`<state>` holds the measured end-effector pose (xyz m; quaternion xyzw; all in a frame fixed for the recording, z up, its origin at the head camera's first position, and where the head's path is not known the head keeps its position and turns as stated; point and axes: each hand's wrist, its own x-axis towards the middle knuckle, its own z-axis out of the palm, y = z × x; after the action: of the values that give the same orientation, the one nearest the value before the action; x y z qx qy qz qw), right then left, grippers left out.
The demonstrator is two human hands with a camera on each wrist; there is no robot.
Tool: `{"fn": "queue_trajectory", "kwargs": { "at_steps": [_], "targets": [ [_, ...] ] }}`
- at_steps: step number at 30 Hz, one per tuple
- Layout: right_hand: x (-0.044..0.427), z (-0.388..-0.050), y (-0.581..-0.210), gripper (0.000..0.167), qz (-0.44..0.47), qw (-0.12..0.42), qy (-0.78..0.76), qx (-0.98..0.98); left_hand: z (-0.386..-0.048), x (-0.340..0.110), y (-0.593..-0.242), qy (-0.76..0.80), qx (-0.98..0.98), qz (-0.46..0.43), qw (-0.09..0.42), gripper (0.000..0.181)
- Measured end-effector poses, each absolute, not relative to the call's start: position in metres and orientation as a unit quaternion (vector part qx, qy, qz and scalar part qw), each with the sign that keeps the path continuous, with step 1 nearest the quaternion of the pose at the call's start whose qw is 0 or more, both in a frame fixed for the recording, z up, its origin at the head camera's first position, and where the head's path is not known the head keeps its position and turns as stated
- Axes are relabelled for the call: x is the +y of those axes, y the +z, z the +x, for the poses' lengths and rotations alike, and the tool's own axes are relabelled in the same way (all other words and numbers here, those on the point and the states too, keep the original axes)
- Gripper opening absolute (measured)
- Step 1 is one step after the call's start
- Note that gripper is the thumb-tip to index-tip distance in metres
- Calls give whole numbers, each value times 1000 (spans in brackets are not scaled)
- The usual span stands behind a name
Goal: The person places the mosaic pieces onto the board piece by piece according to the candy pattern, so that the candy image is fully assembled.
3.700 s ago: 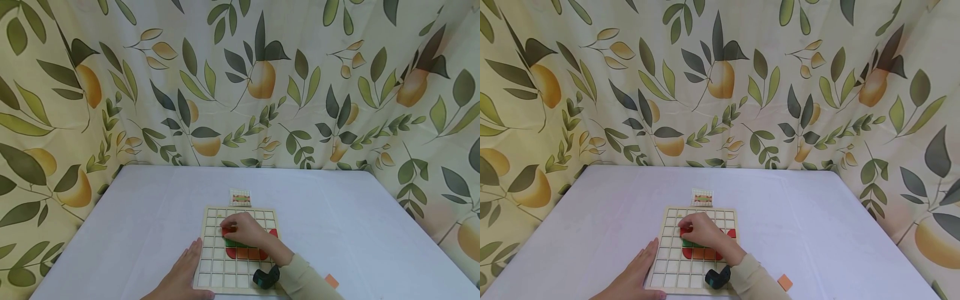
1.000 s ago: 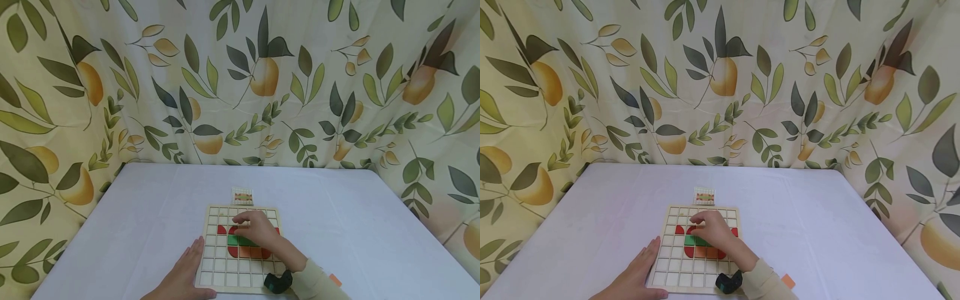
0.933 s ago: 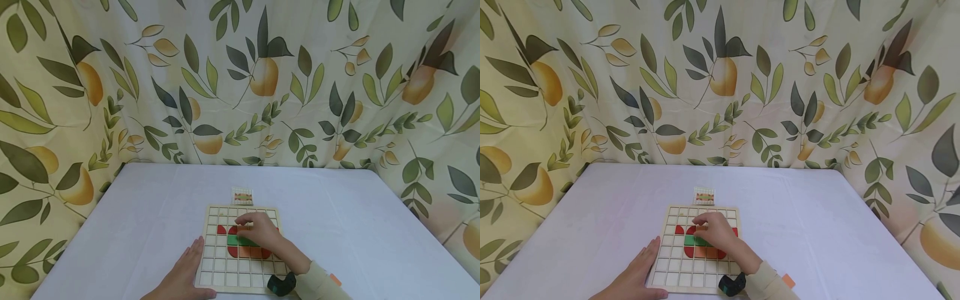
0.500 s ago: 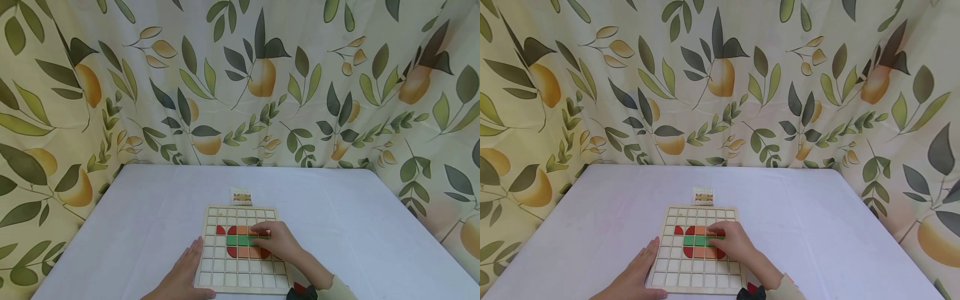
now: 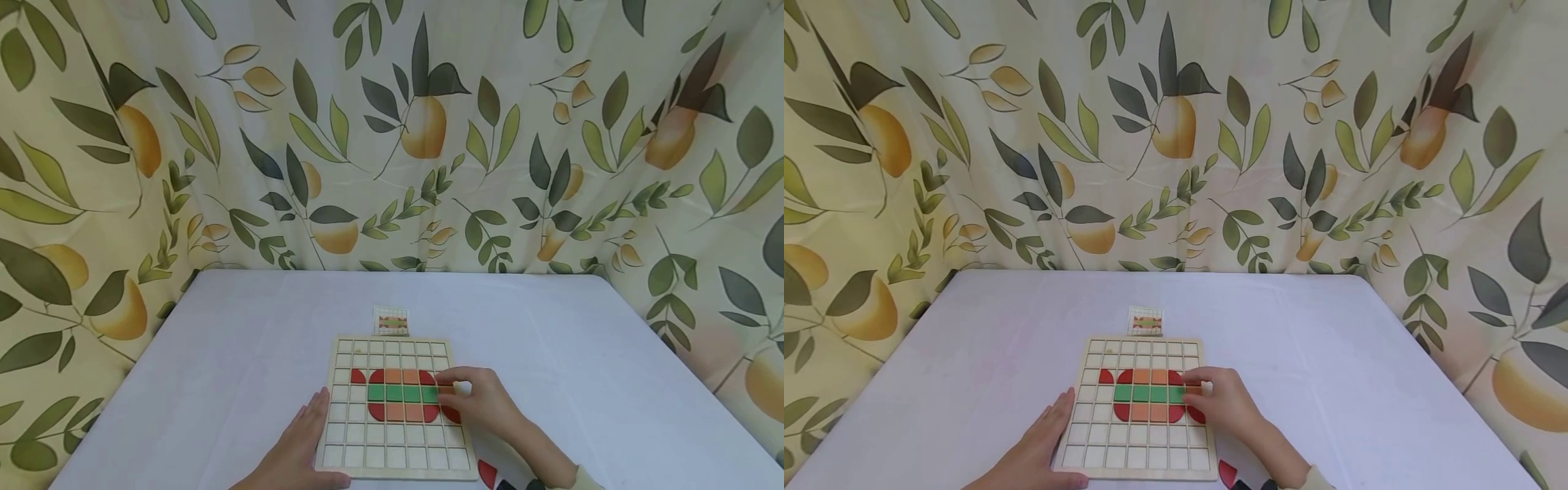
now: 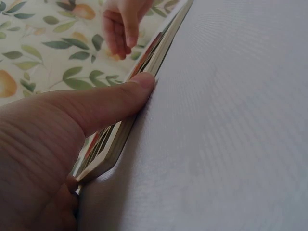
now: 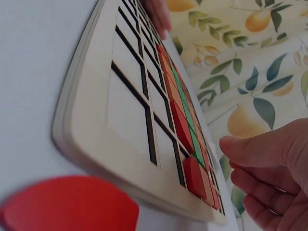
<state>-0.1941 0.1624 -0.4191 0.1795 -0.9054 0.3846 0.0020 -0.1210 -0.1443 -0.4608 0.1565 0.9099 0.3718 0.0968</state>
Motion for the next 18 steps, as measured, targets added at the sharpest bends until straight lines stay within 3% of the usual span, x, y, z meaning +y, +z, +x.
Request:
{"fn": "queue_trajectory", "kwargs": {
  "at_steps": [18],
  "targets": [
    [203,-178,-419,23,124,-4,351,-928,-121,-145,-461,372,910,153,98,127]
  ]
}}
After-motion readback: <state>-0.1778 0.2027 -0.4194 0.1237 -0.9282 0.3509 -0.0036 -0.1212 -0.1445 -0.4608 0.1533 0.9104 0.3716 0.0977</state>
